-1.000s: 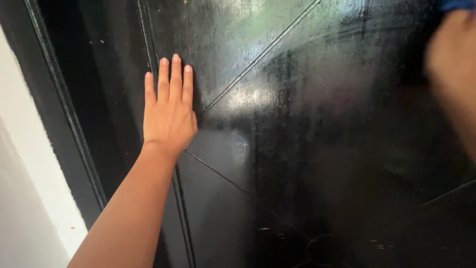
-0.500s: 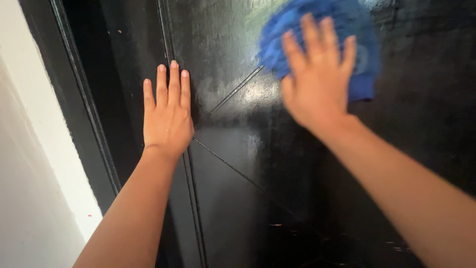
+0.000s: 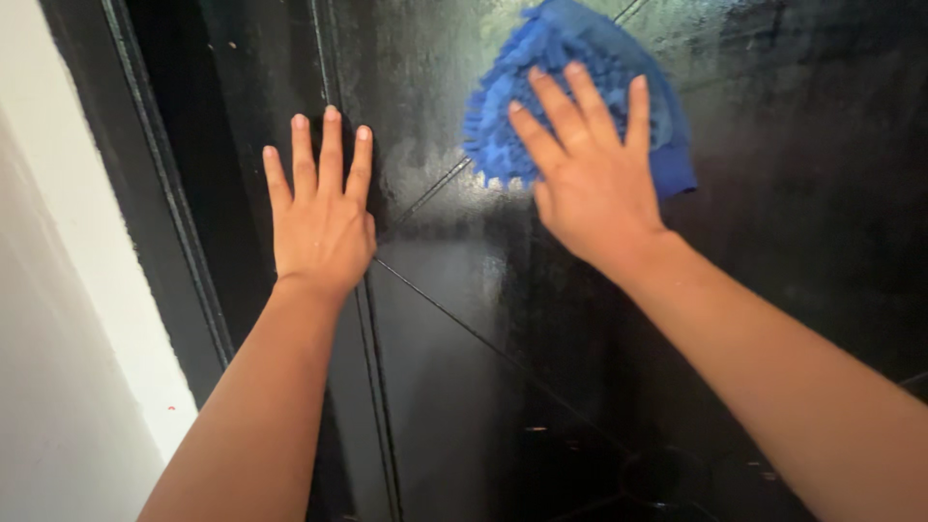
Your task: The person wipes a black paneled door with a blue microfiber cloth, moving systematically across the surface and along the edges. The person briefly sprays a cleaning solution onto the cloth before continuing to wipe the door.
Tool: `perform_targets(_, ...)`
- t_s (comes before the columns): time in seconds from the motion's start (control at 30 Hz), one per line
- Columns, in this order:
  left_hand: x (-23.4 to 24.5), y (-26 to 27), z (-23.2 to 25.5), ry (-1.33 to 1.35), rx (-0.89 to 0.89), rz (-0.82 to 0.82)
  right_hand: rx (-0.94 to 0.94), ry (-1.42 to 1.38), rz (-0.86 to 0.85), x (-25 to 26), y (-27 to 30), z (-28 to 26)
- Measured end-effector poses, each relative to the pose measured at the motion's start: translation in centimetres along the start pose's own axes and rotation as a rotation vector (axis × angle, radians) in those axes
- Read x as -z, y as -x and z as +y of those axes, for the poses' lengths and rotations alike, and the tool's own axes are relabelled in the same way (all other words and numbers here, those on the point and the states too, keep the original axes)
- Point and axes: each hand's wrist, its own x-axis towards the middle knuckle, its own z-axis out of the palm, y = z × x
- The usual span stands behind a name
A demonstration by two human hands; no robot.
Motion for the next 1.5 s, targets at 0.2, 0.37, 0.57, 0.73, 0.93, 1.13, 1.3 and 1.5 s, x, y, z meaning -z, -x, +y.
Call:
perform_targets(0.2,-0.6,0.2,0.6,0.037,0.043,0.010,-0.062,0.080,0.028,1.9,1.6,5.5)
perform_targets(0.37,-1.3,0.3,0.8,0.082,0.072,0.009,-0.126,0.046,0.114,4.1,3.2,10.8)
perform_targets(0.57,-1.6,0.3,1.3,0.074,0.091,0.000,-0.332,-0.008,0.236,4.9,6.3,17.0)
perform_targets(0.73,-1.9,0.4,1.7,0.068,0.114,0.007,-0.585,0.056,0.220,3.0,7.2,18.0)
perform_targets(0.93,-1.8,0.3,2.0,0.059,0.133,-0.019,-0.574,0.102,0.059,1.9,4.8,10.5)
perform_targets(1.13,-2.0,0.2,2.3,0.032,0.151,-0.013,-0.259,-0.019,-0.035,1.3,3.0,0.9)
perform_targets(1.3,-1.9,0.4,2.2,0.157,0.152,-0.002,-0.011,-0.043,-0.028,0.9,2.2,-0.9)
perform_targets(1.5,-1.9,0.6,2.1,0.261,0.138,0.048,0.020,-0.024,-0.014,2.1,2.2,2.9)
